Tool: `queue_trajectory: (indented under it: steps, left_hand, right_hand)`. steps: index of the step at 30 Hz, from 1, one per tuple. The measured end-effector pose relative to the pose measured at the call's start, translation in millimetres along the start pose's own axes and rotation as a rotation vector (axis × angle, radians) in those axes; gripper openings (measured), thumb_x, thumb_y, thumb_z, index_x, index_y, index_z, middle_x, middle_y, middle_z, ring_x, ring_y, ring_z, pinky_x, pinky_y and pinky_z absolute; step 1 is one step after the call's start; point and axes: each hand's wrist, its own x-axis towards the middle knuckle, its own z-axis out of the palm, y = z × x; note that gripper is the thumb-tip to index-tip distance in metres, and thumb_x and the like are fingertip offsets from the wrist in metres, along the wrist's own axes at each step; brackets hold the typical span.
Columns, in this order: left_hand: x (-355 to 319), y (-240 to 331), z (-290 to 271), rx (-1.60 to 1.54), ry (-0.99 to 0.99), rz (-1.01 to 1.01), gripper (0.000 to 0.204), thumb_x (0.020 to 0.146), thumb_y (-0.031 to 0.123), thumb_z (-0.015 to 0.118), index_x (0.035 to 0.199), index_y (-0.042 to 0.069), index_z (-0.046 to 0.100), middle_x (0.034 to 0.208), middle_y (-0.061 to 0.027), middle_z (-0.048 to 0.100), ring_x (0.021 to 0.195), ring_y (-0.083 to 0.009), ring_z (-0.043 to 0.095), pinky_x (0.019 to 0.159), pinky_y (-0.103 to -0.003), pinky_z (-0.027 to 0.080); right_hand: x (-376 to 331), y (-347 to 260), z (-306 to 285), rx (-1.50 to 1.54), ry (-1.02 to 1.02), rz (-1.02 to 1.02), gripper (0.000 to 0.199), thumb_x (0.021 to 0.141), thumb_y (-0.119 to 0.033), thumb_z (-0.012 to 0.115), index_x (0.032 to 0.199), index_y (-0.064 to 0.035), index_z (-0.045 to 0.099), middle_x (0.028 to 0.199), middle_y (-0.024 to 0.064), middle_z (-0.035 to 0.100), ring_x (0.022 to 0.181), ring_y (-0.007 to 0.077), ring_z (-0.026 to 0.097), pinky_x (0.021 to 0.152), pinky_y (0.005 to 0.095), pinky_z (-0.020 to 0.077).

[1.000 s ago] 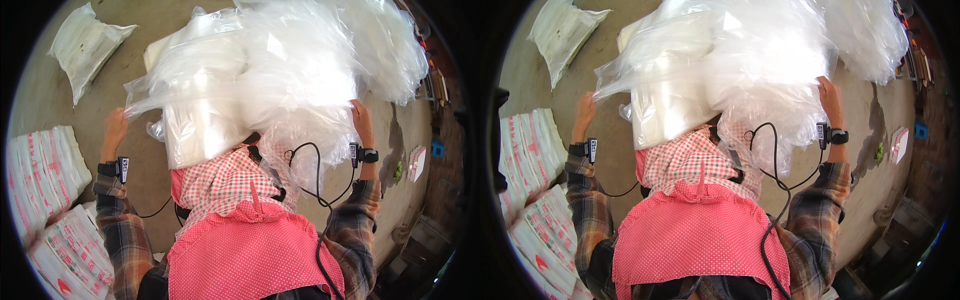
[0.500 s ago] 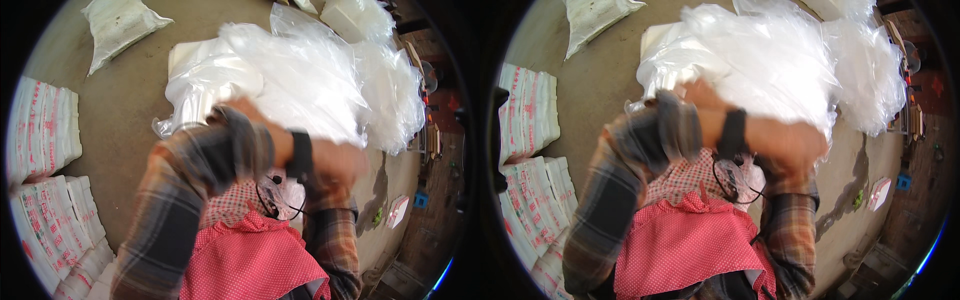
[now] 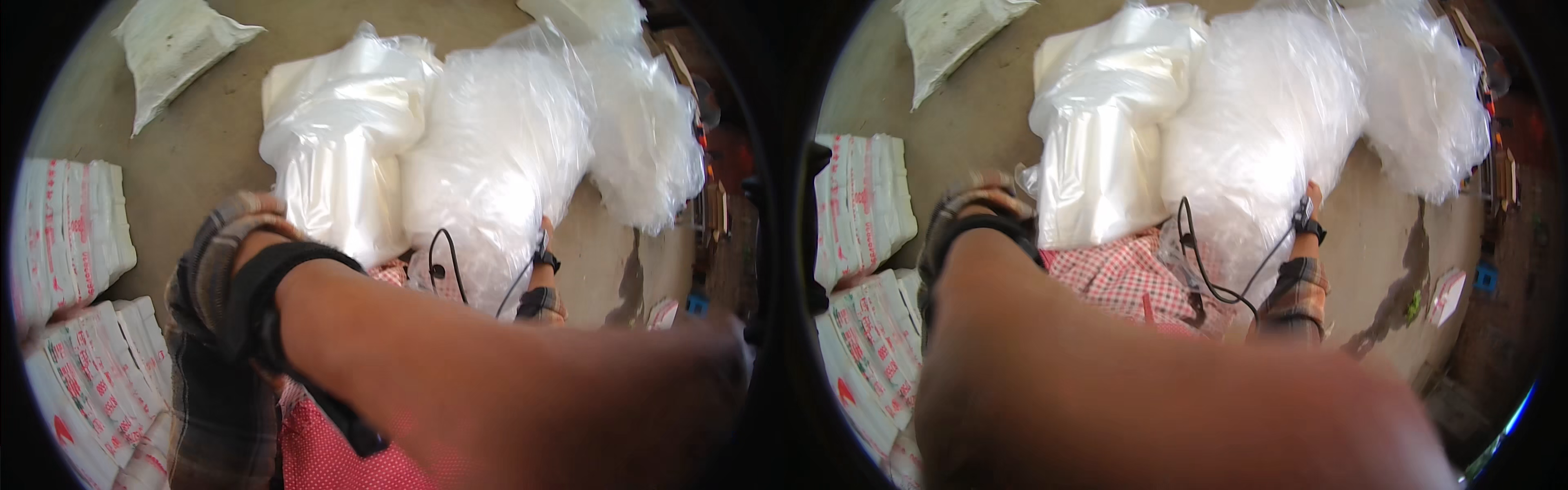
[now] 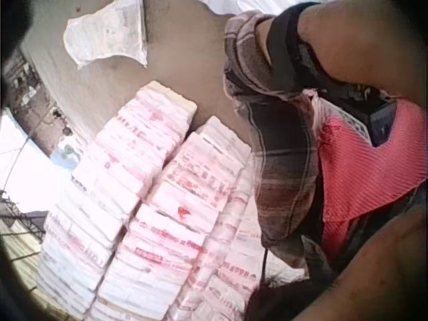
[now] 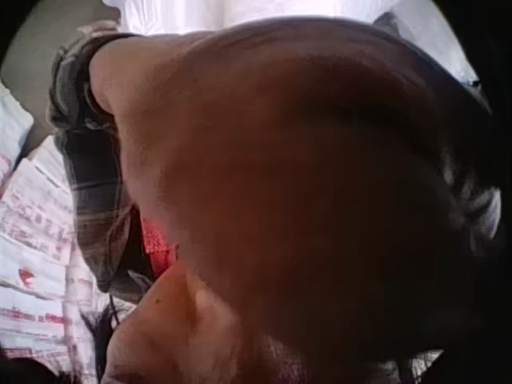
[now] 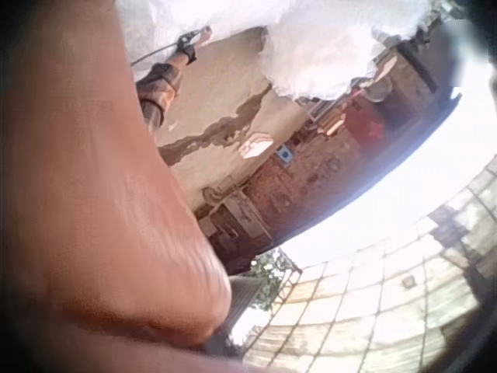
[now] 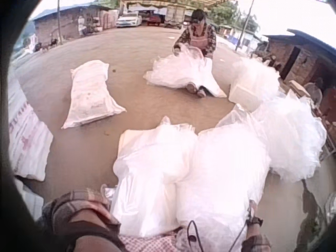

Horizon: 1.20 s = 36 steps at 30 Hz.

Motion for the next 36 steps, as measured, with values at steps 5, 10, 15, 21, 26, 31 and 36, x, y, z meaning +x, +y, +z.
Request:
queue_trajectory:
  steps: [5, 10, 15, 21, 26, 31, 36]
  left_hand:
    - [13.8, -1.1, -4.7, 0.187, -0.116, -0.065, 0.03, 0.096, 0.028, 0.048, 0.094, 0.002, 0.063, 0.088, -0.0062, 0.064, 0.077, -0.0109, 0.06, 0.071, -0.025, 0.05]
    - [25.7, -7.5, 3.3, 0.225, -0.163, -0.093, 0.029, 0.094, 0.028, 0.051, 0.096, 0.001, 0.062, 0.09, -0.0072, 0.063, 0.078, -0.012, 0.06, 0.071, -0.025, 0.05]
    - [39.2, -12.5, 14.6, 0.202, -0.253, -0.074, 0.029, 0.093, 0.028, 0.053, 0.097, 0.001, 0.061, 0.091, -0.0081, 0.063, 0.079, -0.013, 0.06, 0.071, -0.026, 0.049]
    - [48.8, -22.9, 30.8, 0.294, -0.222, -0.058, 0.029, 0.091, 0.028, 0.056, 0.099, 0.0, 0.059, 0.092, -0.0092, 0.062, 0.08, -0.0143, 0.06, 0.072, -0.027, 0.049]
    - [71.9, -30.4, 67.3, 0.342, -0.288, 0.059, 0.03, 0.09, 0.028, 0.059, 0.101, 0.0, 0.058, 0.093, -0.0101, 0.061, 0.081, -0.0153, 0.06, 0.072, -0.028, 0.049]
    - [69.7, -21.5, 76.0, 0.271, -0.307, 0.104, 0.032, 0.088, 0.028, 0.061, 0.102, -0.001, 0.057, 0.094, -0.0111, 0.06, 0.082, -0.0164, 0.059, 0.073, -0.029, 0.049]
    - [-15.2, 22.7, 14.8, 0.073, 0.214, -0.146, 0.049, 0.082, 0.023, 0.069, 0.121, 0.001, 0.049, 0.111, -0.0132, 0.057, 0.088, -0.0207, 0.059, 0.078, -0.032, 0.048]
  right_hand:
    - [22.8, -6.4, 22.5, 0.085, 0.08, -0.032, 0.031, 0.081, -0.026, 0.064, 0.098, 0.0005, 0.064, 0.094, 0.0194, 0.065, 0.089, 0.0314, 0.063, 0.079, 0.0378, 0.0486]
    - [27.0, -13.2, 22.2, 0.138, 0.105, -0.048, 0.031, 0.082, -0.026, 0.062, 0.096, 0.0015, 0.065, 0.092, 0.0211, 0.066, 0.088, 0.0328, 0.064, 0.078, 0.038, 0.0497]
    - [34.6, -8.4, 43.7, 0.078, 0.146, -0.068, 0.032, 0.082, -0.026, 0.062, 0.097, 0.0022, 0.066, 0.089, 0.0227, 0.067, 0.086, 0.0341, 0.065, 0.078, 0.0378, 0.0504]
    - [35.8, 2.2, 43.2, 0.162, 0.116, -0.071, 0.031, 0.08, -0.028, 0.064, 0.093, 0.0004, 0.067, 0.089, 0.0217, 0.067, 0.087, 0.0323, 0.065, 0.078, 0.0379, 0.0499]
    - [35.8, 4.7, 12.4, 0.13, 0.099, -0.108, 0.03, 0.082, -0.026, 0.063, 0.095, 0.0005, 0.066, 0.089, 0.0209, 0.067, 0.086, 0.0313, 0.065, 0.077, 0.0375, 0.0497]
    - [28.8, -0.9, 0.9, 0.151, 0.077, -0.103, 0.029, 0.083, -0.024, 0.061, 0.097, 0.0006, 0.065, 0.089, 0.0201, 0.067, 0.085, 0.0302, 0.065, 0.077, 0.0372, 0.0495]
    - [25.4, -32.1, -12.3, 0.164, 0.036, -0.167, 0.028, 0.084, -0.022, 0.06, 0.1, 0.0007, 0.064, 0.089, 0.0193, 0.067, 0.084, 0.0292, 0.065, 0.076, 0.0369, 0.0494]
